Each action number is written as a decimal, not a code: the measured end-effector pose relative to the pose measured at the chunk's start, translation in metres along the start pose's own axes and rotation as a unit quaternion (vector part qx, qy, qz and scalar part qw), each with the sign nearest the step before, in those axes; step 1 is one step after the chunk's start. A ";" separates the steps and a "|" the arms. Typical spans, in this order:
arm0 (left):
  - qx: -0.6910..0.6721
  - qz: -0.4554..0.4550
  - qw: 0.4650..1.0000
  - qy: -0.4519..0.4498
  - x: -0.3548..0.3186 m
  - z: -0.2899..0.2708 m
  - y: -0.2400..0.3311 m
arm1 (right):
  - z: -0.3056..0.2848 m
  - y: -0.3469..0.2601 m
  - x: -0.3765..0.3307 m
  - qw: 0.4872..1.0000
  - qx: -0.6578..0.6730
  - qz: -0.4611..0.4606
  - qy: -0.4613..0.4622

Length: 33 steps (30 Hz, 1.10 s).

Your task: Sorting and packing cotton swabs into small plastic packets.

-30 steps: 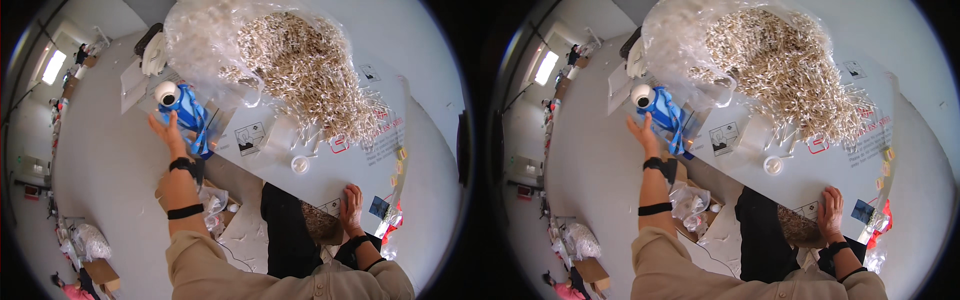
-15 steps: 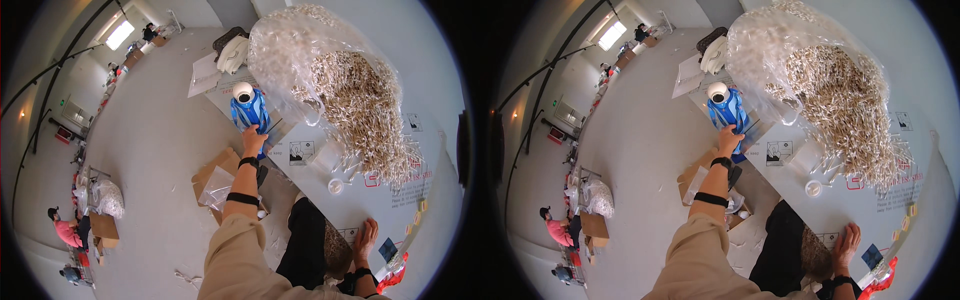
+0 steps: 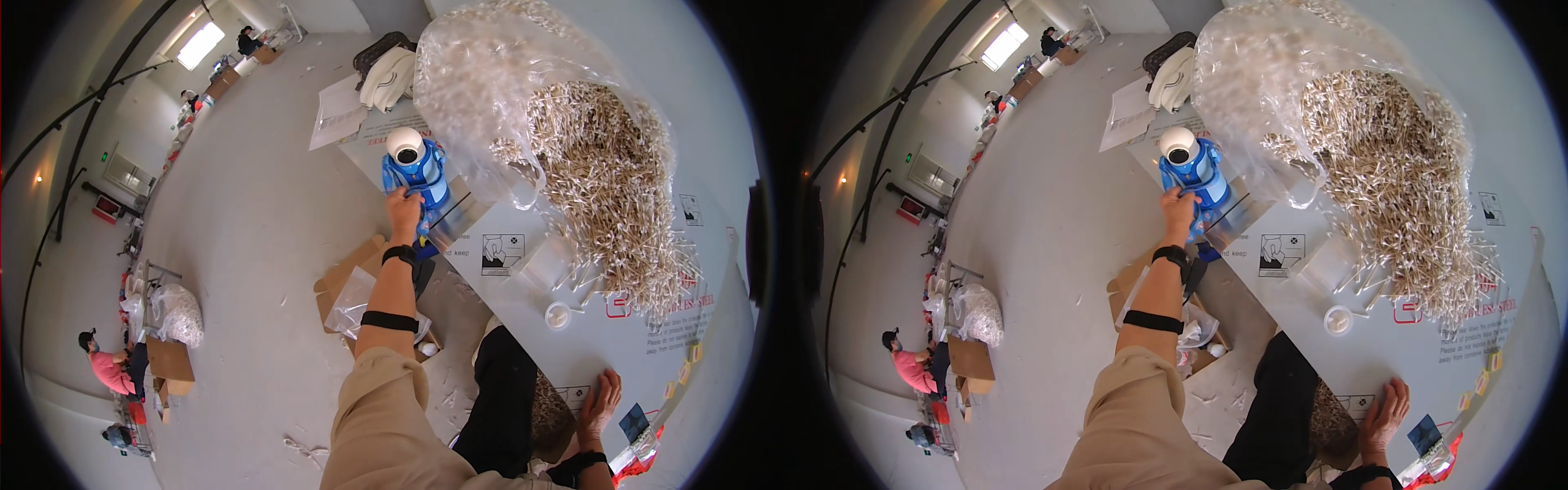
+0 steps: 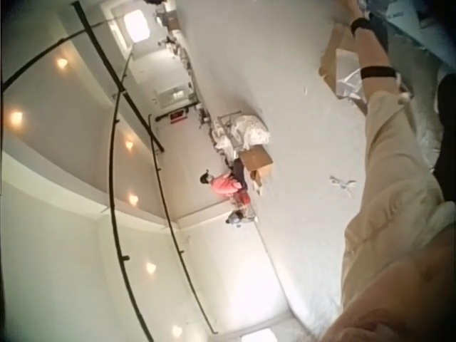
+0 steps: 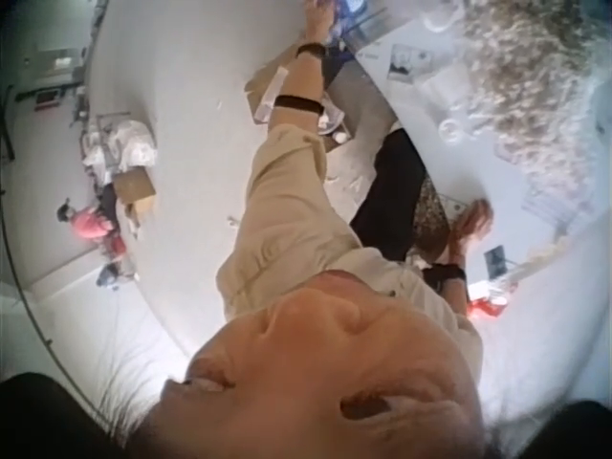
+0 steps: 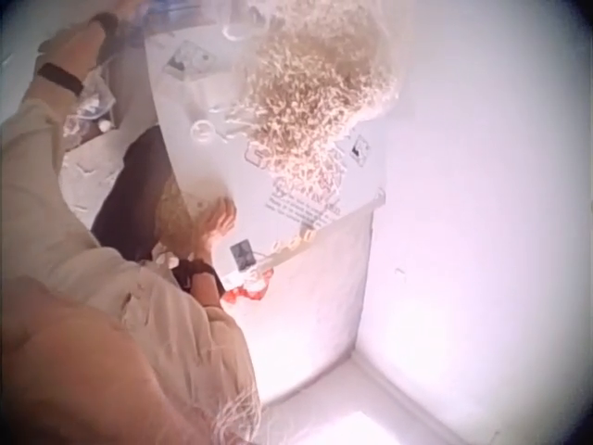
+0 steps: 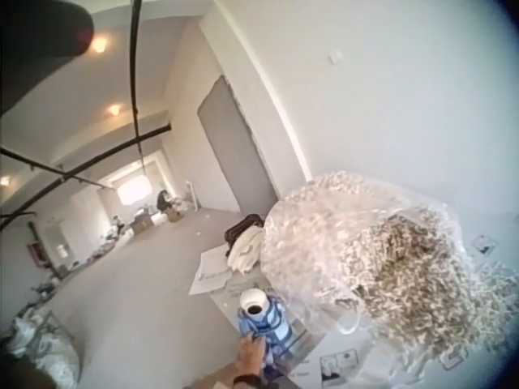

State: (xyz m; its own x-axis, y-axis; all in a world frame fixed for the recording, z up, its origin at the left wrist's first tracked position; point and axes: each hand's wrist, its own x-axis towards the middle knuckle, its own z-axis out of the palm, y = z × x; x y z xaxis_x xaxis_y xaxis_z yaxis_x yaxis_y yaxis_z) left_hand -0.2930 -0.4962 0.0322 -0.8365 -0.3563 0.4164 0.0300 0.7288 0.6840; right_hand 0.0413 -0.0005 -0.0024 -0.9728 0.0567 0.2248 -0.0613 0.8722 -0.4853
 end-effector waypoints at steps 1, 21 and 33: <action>-0.156 -0.074 0.985 0.012 0.001 0.000 0.000 | 0.000 0.000 -0.001 1.000 -0.001 0.000 0.000; 0.201 0.023 0.979 -0.025 -0.038 0.043 0.001 | -0.002 -0.002 -0.002 1.000 -0.018 0.008 -0.021; 0.358 -0.014 0.925 -0.128 -0.020 -0.033 -0.012 | -0.007 -0.012 0.006 1.000 -0.014 0.012 -0.019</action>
State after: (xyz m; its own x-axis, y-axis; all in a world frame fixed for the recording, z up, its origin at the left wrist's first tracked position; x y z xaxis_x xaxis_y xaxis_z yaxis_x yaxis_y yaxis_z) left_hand -0.2589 -0.5169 0.0355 -0.9361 -0.2985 0.1863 -0.2876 0.9541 0.0836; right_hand 0.0377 -0.0068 0.0110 -0.9817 0.0604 0.1805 -0.0312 0.8844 -0.4657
